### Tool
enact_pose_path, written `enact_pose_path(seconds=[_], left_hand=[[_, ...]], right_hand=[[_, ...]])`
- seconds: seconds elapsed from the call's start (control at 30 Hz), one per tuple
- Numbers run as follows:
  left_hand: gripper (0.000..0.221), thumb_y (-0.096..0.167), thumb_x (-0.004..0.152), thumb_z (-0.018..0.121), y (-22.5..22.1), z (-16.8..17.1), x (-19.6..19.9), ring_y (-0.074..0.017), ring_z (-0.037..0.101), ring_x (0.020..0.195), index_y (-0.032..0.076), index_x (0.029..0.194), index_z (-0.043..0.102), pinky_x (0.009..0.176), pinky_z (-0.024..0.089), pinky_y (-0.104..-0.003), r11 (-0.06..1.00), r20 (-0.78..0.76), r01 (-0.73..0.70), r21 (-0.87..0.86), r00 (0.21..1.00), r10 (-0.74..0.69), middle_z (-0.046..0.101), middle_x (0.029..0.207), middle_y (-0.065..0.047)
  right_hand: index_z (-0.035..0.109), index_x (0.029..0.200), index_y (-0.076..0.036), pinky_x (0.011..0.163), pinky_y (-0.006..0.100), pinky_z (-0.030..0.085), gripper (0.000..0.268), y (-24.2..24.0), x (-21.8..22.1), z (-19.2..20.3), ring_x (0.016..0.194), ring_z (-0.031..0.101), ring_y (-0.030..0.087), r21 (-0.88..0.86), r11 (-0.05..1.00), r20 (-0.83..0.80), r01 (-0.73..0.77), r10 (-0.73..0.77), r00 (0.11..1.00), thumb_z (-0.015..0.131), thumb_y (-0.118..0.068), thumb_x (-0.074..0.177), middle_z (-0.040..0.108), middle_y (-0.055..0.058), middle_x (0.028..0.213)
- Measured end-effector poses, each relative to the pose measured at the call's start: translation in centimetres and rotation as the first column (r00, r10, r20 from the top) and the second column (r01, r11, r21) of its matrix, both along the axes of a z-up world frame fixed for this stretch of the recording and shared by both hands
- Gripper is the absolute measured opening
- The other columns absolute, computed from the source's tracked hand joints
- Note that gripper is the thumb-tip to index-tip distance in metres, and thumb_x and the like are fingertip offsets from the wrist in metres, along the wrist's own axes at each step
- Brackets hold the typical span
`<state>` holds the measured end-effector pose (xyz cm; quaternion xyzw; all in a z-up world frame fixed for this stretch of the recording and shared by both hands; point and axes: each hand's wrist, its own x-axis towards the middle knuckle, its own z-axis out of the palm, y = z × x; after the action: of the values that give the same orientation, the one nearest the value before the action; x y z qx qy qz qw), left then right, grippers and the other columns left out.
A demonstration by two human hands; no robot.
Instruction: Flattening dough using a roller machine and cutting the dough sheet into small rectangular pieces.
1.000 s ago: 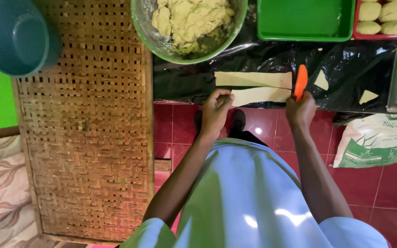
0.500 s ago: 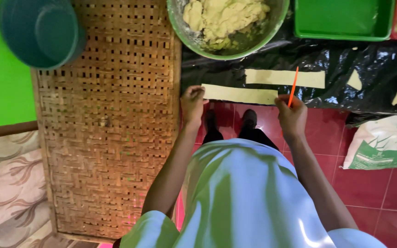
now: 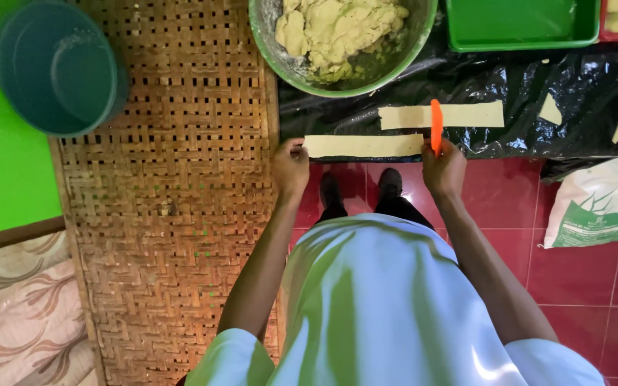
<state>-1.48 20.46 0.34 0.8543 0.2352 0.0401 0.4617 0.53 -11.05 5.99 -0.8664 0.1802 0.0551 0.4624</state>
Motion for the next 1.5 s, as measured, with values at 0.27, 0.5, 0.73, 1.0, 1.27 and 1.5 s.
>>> enact_pose_path(seconds=[0.27, 0.5, 0.73, 1.0, 1.27, 1.5], left_hand=[[0.015, 0.009, 0.084, 0.075, 0.0, -0.3, 0.2, -0.0237, 0.07, 0.072, 0.009, 0.098, 0.071, 0.067, 0.055, -0.039, 0.987, 0.044, 0.053, 0.15, 0.997, -0.06, 0.071, 0.078, -0.009], [0.012, 0.011, 0.089, 0.074, -6.6, 1.4, 2.1, -0.02, 0.07, 0.078, 0.007, 0.1, 0.07, 0.069, 0.056, -0.033, 0.985, 0.141, 0.156, -0.076, 0.979, -0.144, 0.073, 0.087, -0.008], [0.011, 0.012, 0.09, 0.073, -13.0, 0.8, 4.1, -0.0207, 0.073, 0.08, 0.007, 0.1, 0.072, 0.075, 0.057, -0.032, 0.964, 0.144, 0.188, -0.186, 0.976, -0.162, 0.076, 0.089, -0.008], [0.044, 0.019, 0.08, 0.078, -16.5, 2.1, 7.2, -0.0388, 0.057, 0.108, 0.006, 0.12, 0.069, 0.092, 0.047, -0.049, 0.919, -0.071, 0.246, 0.308, 0.969, -0.235, 0.061, 0.115, -0.018], [0.023, 0.014, 0.082, 0.073, -18.1, 1.2, 9.1, -0.0375, 0.057, 0.11, 0.012, 0.105, 0.068, 0.093, 0.048, -0.051, 0.876, -0.105, 0.255, 0.408, 0.967, -0.233, 0.059, 0.112, -0.015], [0.024, 0.008, 0.077, 0.072, -16.6, 2.6, 10.1, -0.041, 0.055, 0.108, 0.008, 0.098, 0.06, 0.084, 0.047, -0.053, 0.744, -0.057, 0.44, 0.503, 0.876, -0.479, 0.056, 0.109, -0.017]], right_hand=[[0.074, 0.116, -0.004, 0.081, 0.046, 0.056, 0.024, -7.7, 2.3, -2.7, 0.092, 0.071, 0.037, -0.303, 0.948, 0.221, 0.096, -0.028, 0.975, 0.063, -0.006, 0.095, 0.069, 0.022, 0.101], [0.069, 0.116, -0.005, 0.085, 0.055, 0.052, 0.027, -11.5, 5.7, -4.1, 0.098, 0.064, 0.049, -0.473, 0.866, 0.089, 0.16, -0.134, 0.987, 0.074, -0.02, 0.093, 0.056, 0.026, 0.124], [0.066, 0.11, 0.0, 0.087, 0.049, 0.053, 0.037, -12.8, 7.1, -4.7, 0.098, 0.068, 0.043, -0.327, 0.911, 0.06, 0.252, -0.246, 0.967, 0.078, -0.021, 0.083, 0.067, 0.024, 0.11], [0.068, 0.1, 0.001, 0.053, 0.029, 0.049, 0.015, -11.8, 7.2, 1.9, 0.059, 0.064, 0.013, 0.176, 0.959, 0.01, 0.224, -0.229, 0.973, 0.069, -0.014, 0.096, 0.068, 0.006, 0.079], [0.068, 0.099, 0.001, 0.052, 0.025, 0.044, 0.01, -14.4, 7.0, 2.4, 0.057, 0.058, 0.009, 0.343, 0.922, 0.056, 0.181, -0.213, 0.976, 0.068, -0.009, 0.099, 0.064, 0.001, 0.076], [0.069, 0.1, -0.001, 0.052, 0.023, 0.045, 0.013, -13.1, 6.0, 4.7, 0.059, 0.059, 0.007, 0.333, 0.942, 0.039, 0.045, -0.061, 0.997, 0.069, -0.014, 0.1, 0.064, 0.0, 0.076]])
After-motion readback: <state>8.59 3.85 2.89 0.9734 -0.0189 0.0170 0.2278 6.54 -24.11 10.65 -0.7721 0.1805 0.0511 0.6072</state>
